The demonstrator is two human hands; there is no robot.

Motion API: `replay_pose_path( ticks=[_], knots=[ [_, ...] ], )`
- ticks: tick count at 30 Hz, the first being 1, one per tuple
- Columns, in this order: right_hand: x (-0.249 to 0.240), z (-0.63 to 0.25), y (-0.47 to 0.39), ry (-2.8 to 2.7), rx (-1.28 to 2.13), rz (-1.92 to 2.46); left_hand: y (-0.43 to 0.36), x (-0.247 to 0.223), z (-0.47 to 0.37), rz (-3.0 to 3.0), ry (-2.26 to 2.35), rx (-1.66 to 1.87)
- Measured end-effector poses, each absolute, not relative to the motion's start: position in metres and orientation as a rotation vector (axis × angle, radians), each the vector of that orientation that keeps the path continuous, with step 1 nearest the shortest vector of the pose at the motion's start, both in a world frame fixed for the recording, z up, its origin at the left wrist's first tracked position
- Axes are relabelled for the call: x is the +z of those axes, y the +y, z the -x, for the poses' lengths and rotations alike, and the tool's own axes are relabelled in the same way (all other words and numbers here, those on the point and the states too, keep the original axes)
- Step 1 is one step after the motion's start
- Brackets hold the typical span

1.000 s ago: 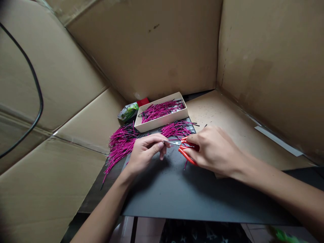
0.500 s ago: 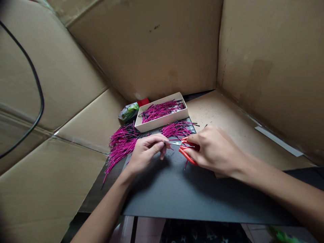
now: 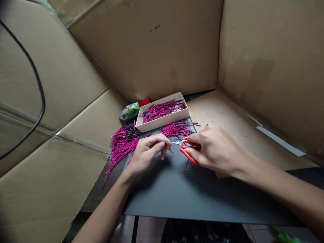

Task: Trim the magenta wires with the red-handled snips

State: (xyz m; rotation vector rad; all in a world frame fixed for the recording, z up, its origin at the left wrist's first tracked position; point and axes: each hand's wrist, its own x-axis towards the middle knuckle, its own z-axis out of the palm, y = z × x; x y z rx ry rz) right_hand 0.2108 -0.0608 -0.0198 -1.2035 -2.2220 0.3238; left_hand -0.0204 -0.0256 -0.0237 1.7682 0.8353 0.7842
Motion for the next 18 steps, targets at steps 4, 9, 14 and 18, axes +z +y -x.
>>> replay_pose_path(
  ticks=[4, 9, 14, 18],
  knots=[
    [-0.0195, -0.2105, -0.0624, -2.205, 0.325, 1.226, -0.0256, -0.0236, 0.0204, -1.775, 0.842, 0.774],
    [-0.0186, -0.2082, -0.0634, -2.206, 0.316, 1.261, -0.0253, -0.025, 0.0209, -1.775, 0.827, 0.74],
    [-0.0187, -0.2106, -0.0616, -2.248, 0.317, 1.221, -0.0257, -0.024, 0.0207, -1.781, 0.821, 0.723],
    [-0.0194, -0.2118, -0.0614, -2.229, 0.338, 1.226, -0.0253, -0.0244, 0.0207, -1.77, 0.826, 0.745]
  ],
)
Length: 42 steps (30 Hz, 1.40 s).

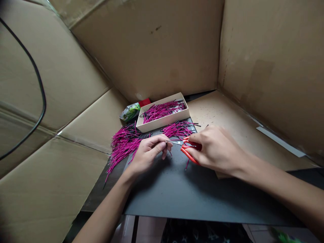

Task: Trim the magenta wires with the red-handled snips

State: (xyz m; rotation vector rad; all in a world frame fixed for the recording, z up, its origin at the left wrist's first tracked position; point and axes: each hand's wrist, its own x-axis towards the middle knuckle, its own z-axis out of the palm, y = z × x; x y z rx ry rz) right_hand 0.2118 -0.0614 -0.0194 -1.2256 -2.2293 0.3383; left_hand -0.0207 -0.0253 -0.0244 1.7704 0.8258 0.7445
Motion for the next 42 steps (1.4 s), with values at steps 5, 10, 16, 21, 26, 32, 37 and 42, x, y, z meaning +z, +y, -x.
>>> replay_pose_path(
  ticks=[5, 10, 16, 21, 26, 32, 37, 42],
  knots=[
    [-0.0191, -0.2091, -0.0628, -2.177, 0.295, 1.287, -0.0246, -0.0262, 0.0217, -1.724, 0.83, 0.806],
    [-0.0175, -0.2085, -0.0634, -2.165, 0.288, 1.278, -0.0248, -0.0246, 0.0219, -1.706, 0.819, 0.827],
    [-0.0175, -0.2088, -0.0638, -2.179, 0.313, 1.243, -0.0255, -0.0231, 0.0214, -1.701, 0.823, 0.826],
    [-0.0178, -0.2091, -0.0649, -2.199, 0.38, 1.23, -0.0257, -0.0239, 0.0216, -1.704, 0.827, 0.809],
    [-0.0177, -0.2109, -0.0652, -2.212, 0.396, 1.205, -0.0258, -0.0247, 0.0215, -1.696, 0.809, 0.823],
    [-0.0181, -0.2101, -0.0654, -2.215, 0.395, 1.207, -0.026, -0.024, 0.0216, -1.698, 0.828, 0.816],
    [-0.018, -0.2091, -0.0653, -2.21, 0.393, 1.227, -0.0255, -0.0244, 0.0216, -1.709, 0.82, 0.813],
    [-0.0209, -0.2118, -0.0629, -2.236, 0.381, 1.202, -0.0254, -0.0245, 0.0218, -1.732, 0.822, 0.812]
  ],
)
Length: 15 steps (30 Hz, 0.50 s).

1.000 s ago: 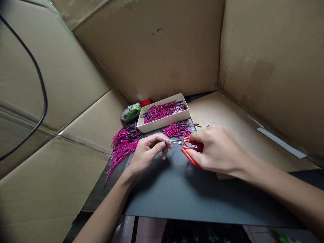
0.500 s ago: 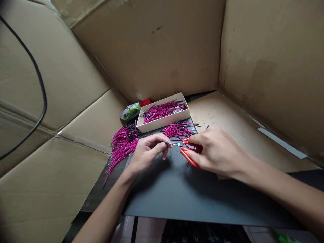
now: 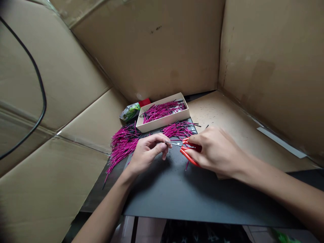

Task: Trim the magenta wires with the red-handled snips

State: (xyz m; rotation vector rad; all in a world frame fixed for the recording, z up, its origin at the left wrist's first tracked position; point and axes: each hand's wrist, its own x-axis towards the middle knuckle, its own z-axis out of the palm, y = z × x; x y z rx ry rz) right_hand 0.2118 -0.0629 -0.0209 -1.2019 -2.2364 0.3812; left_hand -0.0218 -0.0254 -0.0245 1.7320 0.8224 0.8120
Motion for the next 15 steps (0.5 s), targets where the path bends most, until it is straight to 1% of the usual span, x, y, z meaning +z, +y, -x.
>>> replay_pose_path(
  ticks=[15],
  knots=[
    [-0.0199, -0.2108, -0.0641, -2.219, 0.381, 1.23, -0.0248, -0.0245, 0.0227, -1.764, 0.83, 0.819]
  ],
)
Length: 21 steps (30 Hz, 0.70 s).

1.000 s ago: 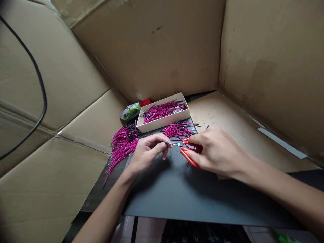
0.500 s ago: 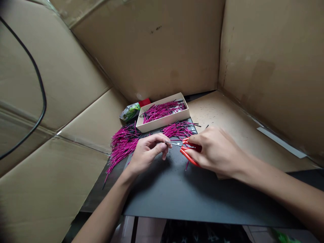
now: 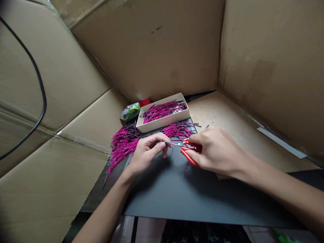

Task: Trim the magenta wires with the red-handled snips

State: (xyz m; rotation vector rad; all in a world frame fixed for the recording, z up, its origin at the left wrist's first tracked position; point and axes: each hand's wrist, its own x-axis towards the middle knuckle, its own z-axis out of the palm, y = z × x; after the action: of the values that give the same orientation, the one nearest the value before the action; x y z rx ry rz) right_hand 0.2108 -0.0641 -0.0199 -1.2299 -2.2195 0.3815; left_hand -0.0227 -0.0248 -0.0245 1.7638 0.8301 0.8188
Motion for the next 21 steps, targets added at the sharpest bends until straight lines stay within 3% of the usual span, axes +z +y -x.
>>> replay_pose_path(
  ticks=[21],
  knots=[
    [-0.0192, -0.2104, -0.064, -2.205, 0.355, 1.272, -0.0257, -0.0241, 0.0216, -1.782, 0.837, 0.819]
  ],
)
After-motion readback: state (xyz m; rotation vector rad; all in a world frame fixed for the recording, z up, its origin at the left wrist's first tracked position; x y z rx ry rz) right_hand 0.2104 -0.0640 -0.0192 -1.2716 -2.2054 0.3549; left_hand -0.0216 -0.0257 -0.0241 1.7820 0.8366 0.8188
